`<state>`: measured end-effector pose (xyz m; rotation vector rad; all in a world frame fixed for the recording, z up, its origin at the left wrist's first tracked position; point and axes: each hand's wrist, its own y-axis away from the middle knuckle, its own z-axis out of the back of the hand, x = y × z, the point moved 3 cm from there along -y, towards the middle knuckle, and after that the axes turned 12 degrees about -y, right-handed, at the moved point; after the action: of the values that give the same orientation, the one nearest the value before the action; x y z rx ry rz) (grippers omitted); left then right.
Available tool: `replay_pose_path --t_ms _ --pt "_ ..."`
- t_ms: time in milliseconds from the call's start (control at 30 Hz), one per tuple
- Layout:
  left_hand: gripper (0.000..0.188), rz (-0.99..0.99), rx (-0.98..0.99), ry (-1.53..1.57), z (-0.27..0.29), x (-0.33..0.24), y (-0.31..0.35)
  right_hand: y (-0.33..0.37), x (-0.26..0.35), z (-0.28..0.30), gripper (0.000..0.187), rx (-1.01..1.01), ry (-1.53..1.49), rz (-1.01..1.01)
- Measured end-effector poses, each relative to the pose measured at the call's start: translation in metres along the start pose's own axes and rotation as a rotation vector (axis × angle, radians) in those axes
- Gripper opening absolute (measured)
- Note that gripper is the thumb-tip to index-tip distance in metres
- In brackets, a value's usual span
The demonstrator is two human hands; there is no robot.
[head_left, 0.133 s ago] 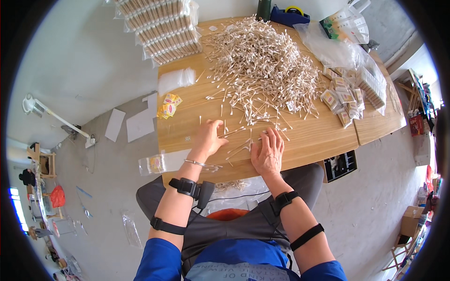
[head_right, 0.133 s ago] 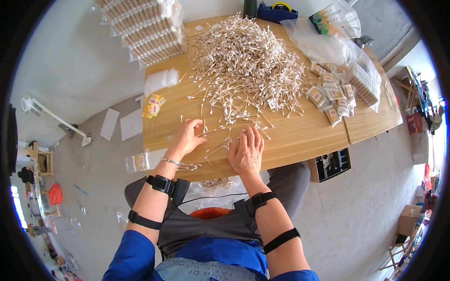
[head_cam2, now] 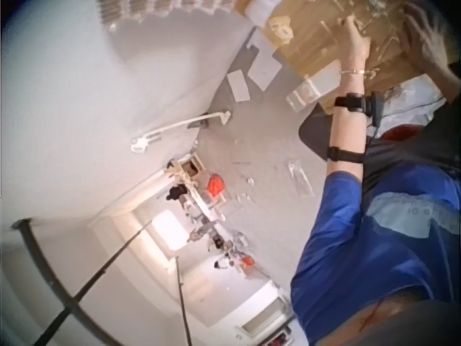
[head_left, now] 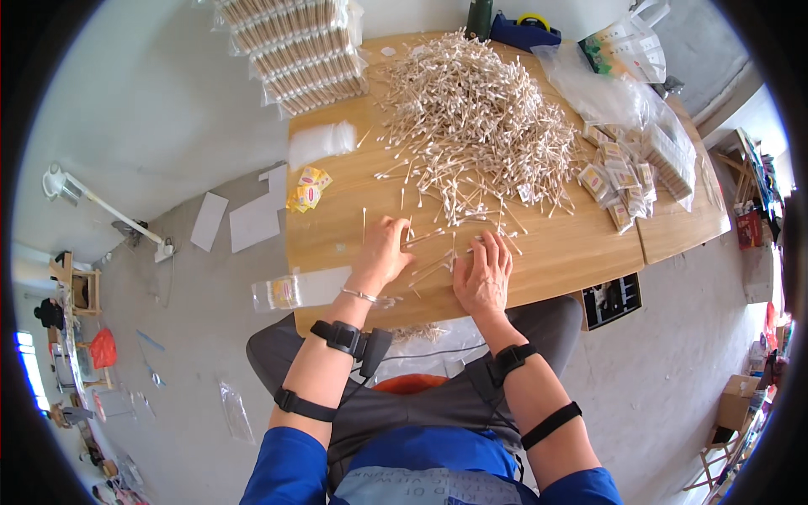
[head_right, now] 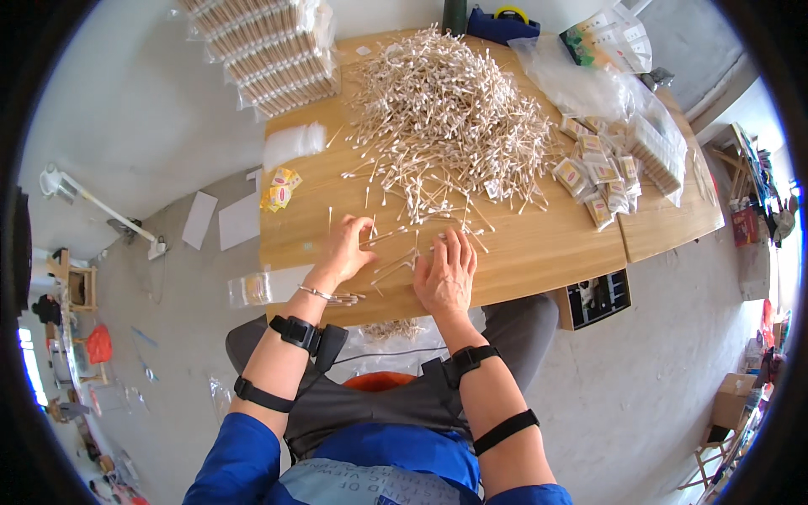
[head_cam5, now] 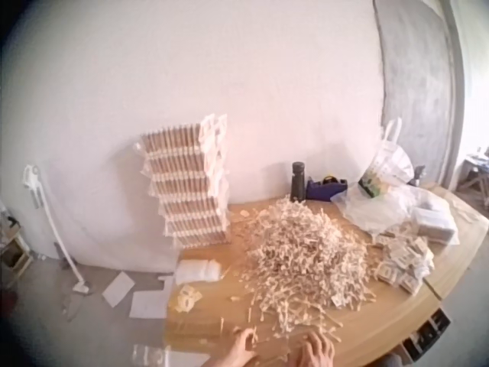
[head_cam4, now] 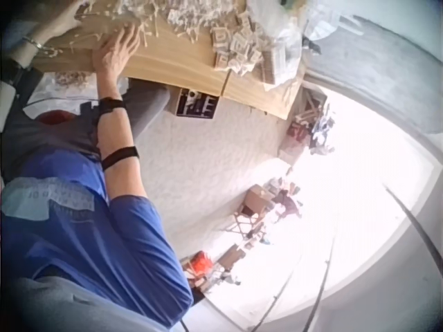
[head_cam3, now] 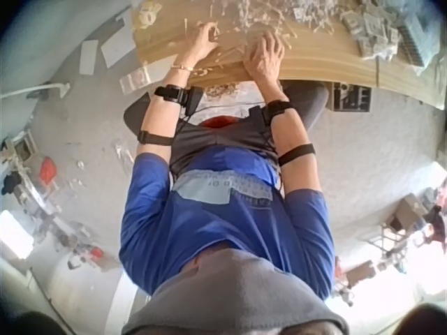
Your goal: Sorting and counting cotton swabs in a workshop environment
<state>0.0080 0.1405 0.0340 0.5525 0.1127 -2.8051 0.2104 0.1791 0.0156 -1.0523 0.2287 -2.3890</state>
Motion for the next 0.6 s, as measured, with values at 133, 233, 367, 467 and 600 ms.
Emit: replay_pose_path --t_ms 133,233,367,467,600 --pt "0.036 0.109 -0.021 0.206 -0.007 0.009 -0.004 -0.001 0.0 -0.003 0.043 0.014 -0.007 0.004" --pt "0.031 0.123 -0.005 0.22 -0.006 0.006 -0.007 -0.001 -0.001 -0.002 0.043 0.011 -0.01 0.003" --pt "0.023 0.111 -0.038 0.221 -0.008 0.005 -0.011 -0.003 0.0 0.0 0.043 0.002 -0.001 0.002" --pt "0.017 0.105 -0.044 0.224 -0.008 0.009 -0.012 -0.002 0.001 -0.001 0.043 0.008 -0.005 -0.001" --pt "0.019 0.061 -0.046 0.267 -0.005 0.016 -0.014 -0.002 0.001 -0.001 0.043 0.008 -0.026 0.01"
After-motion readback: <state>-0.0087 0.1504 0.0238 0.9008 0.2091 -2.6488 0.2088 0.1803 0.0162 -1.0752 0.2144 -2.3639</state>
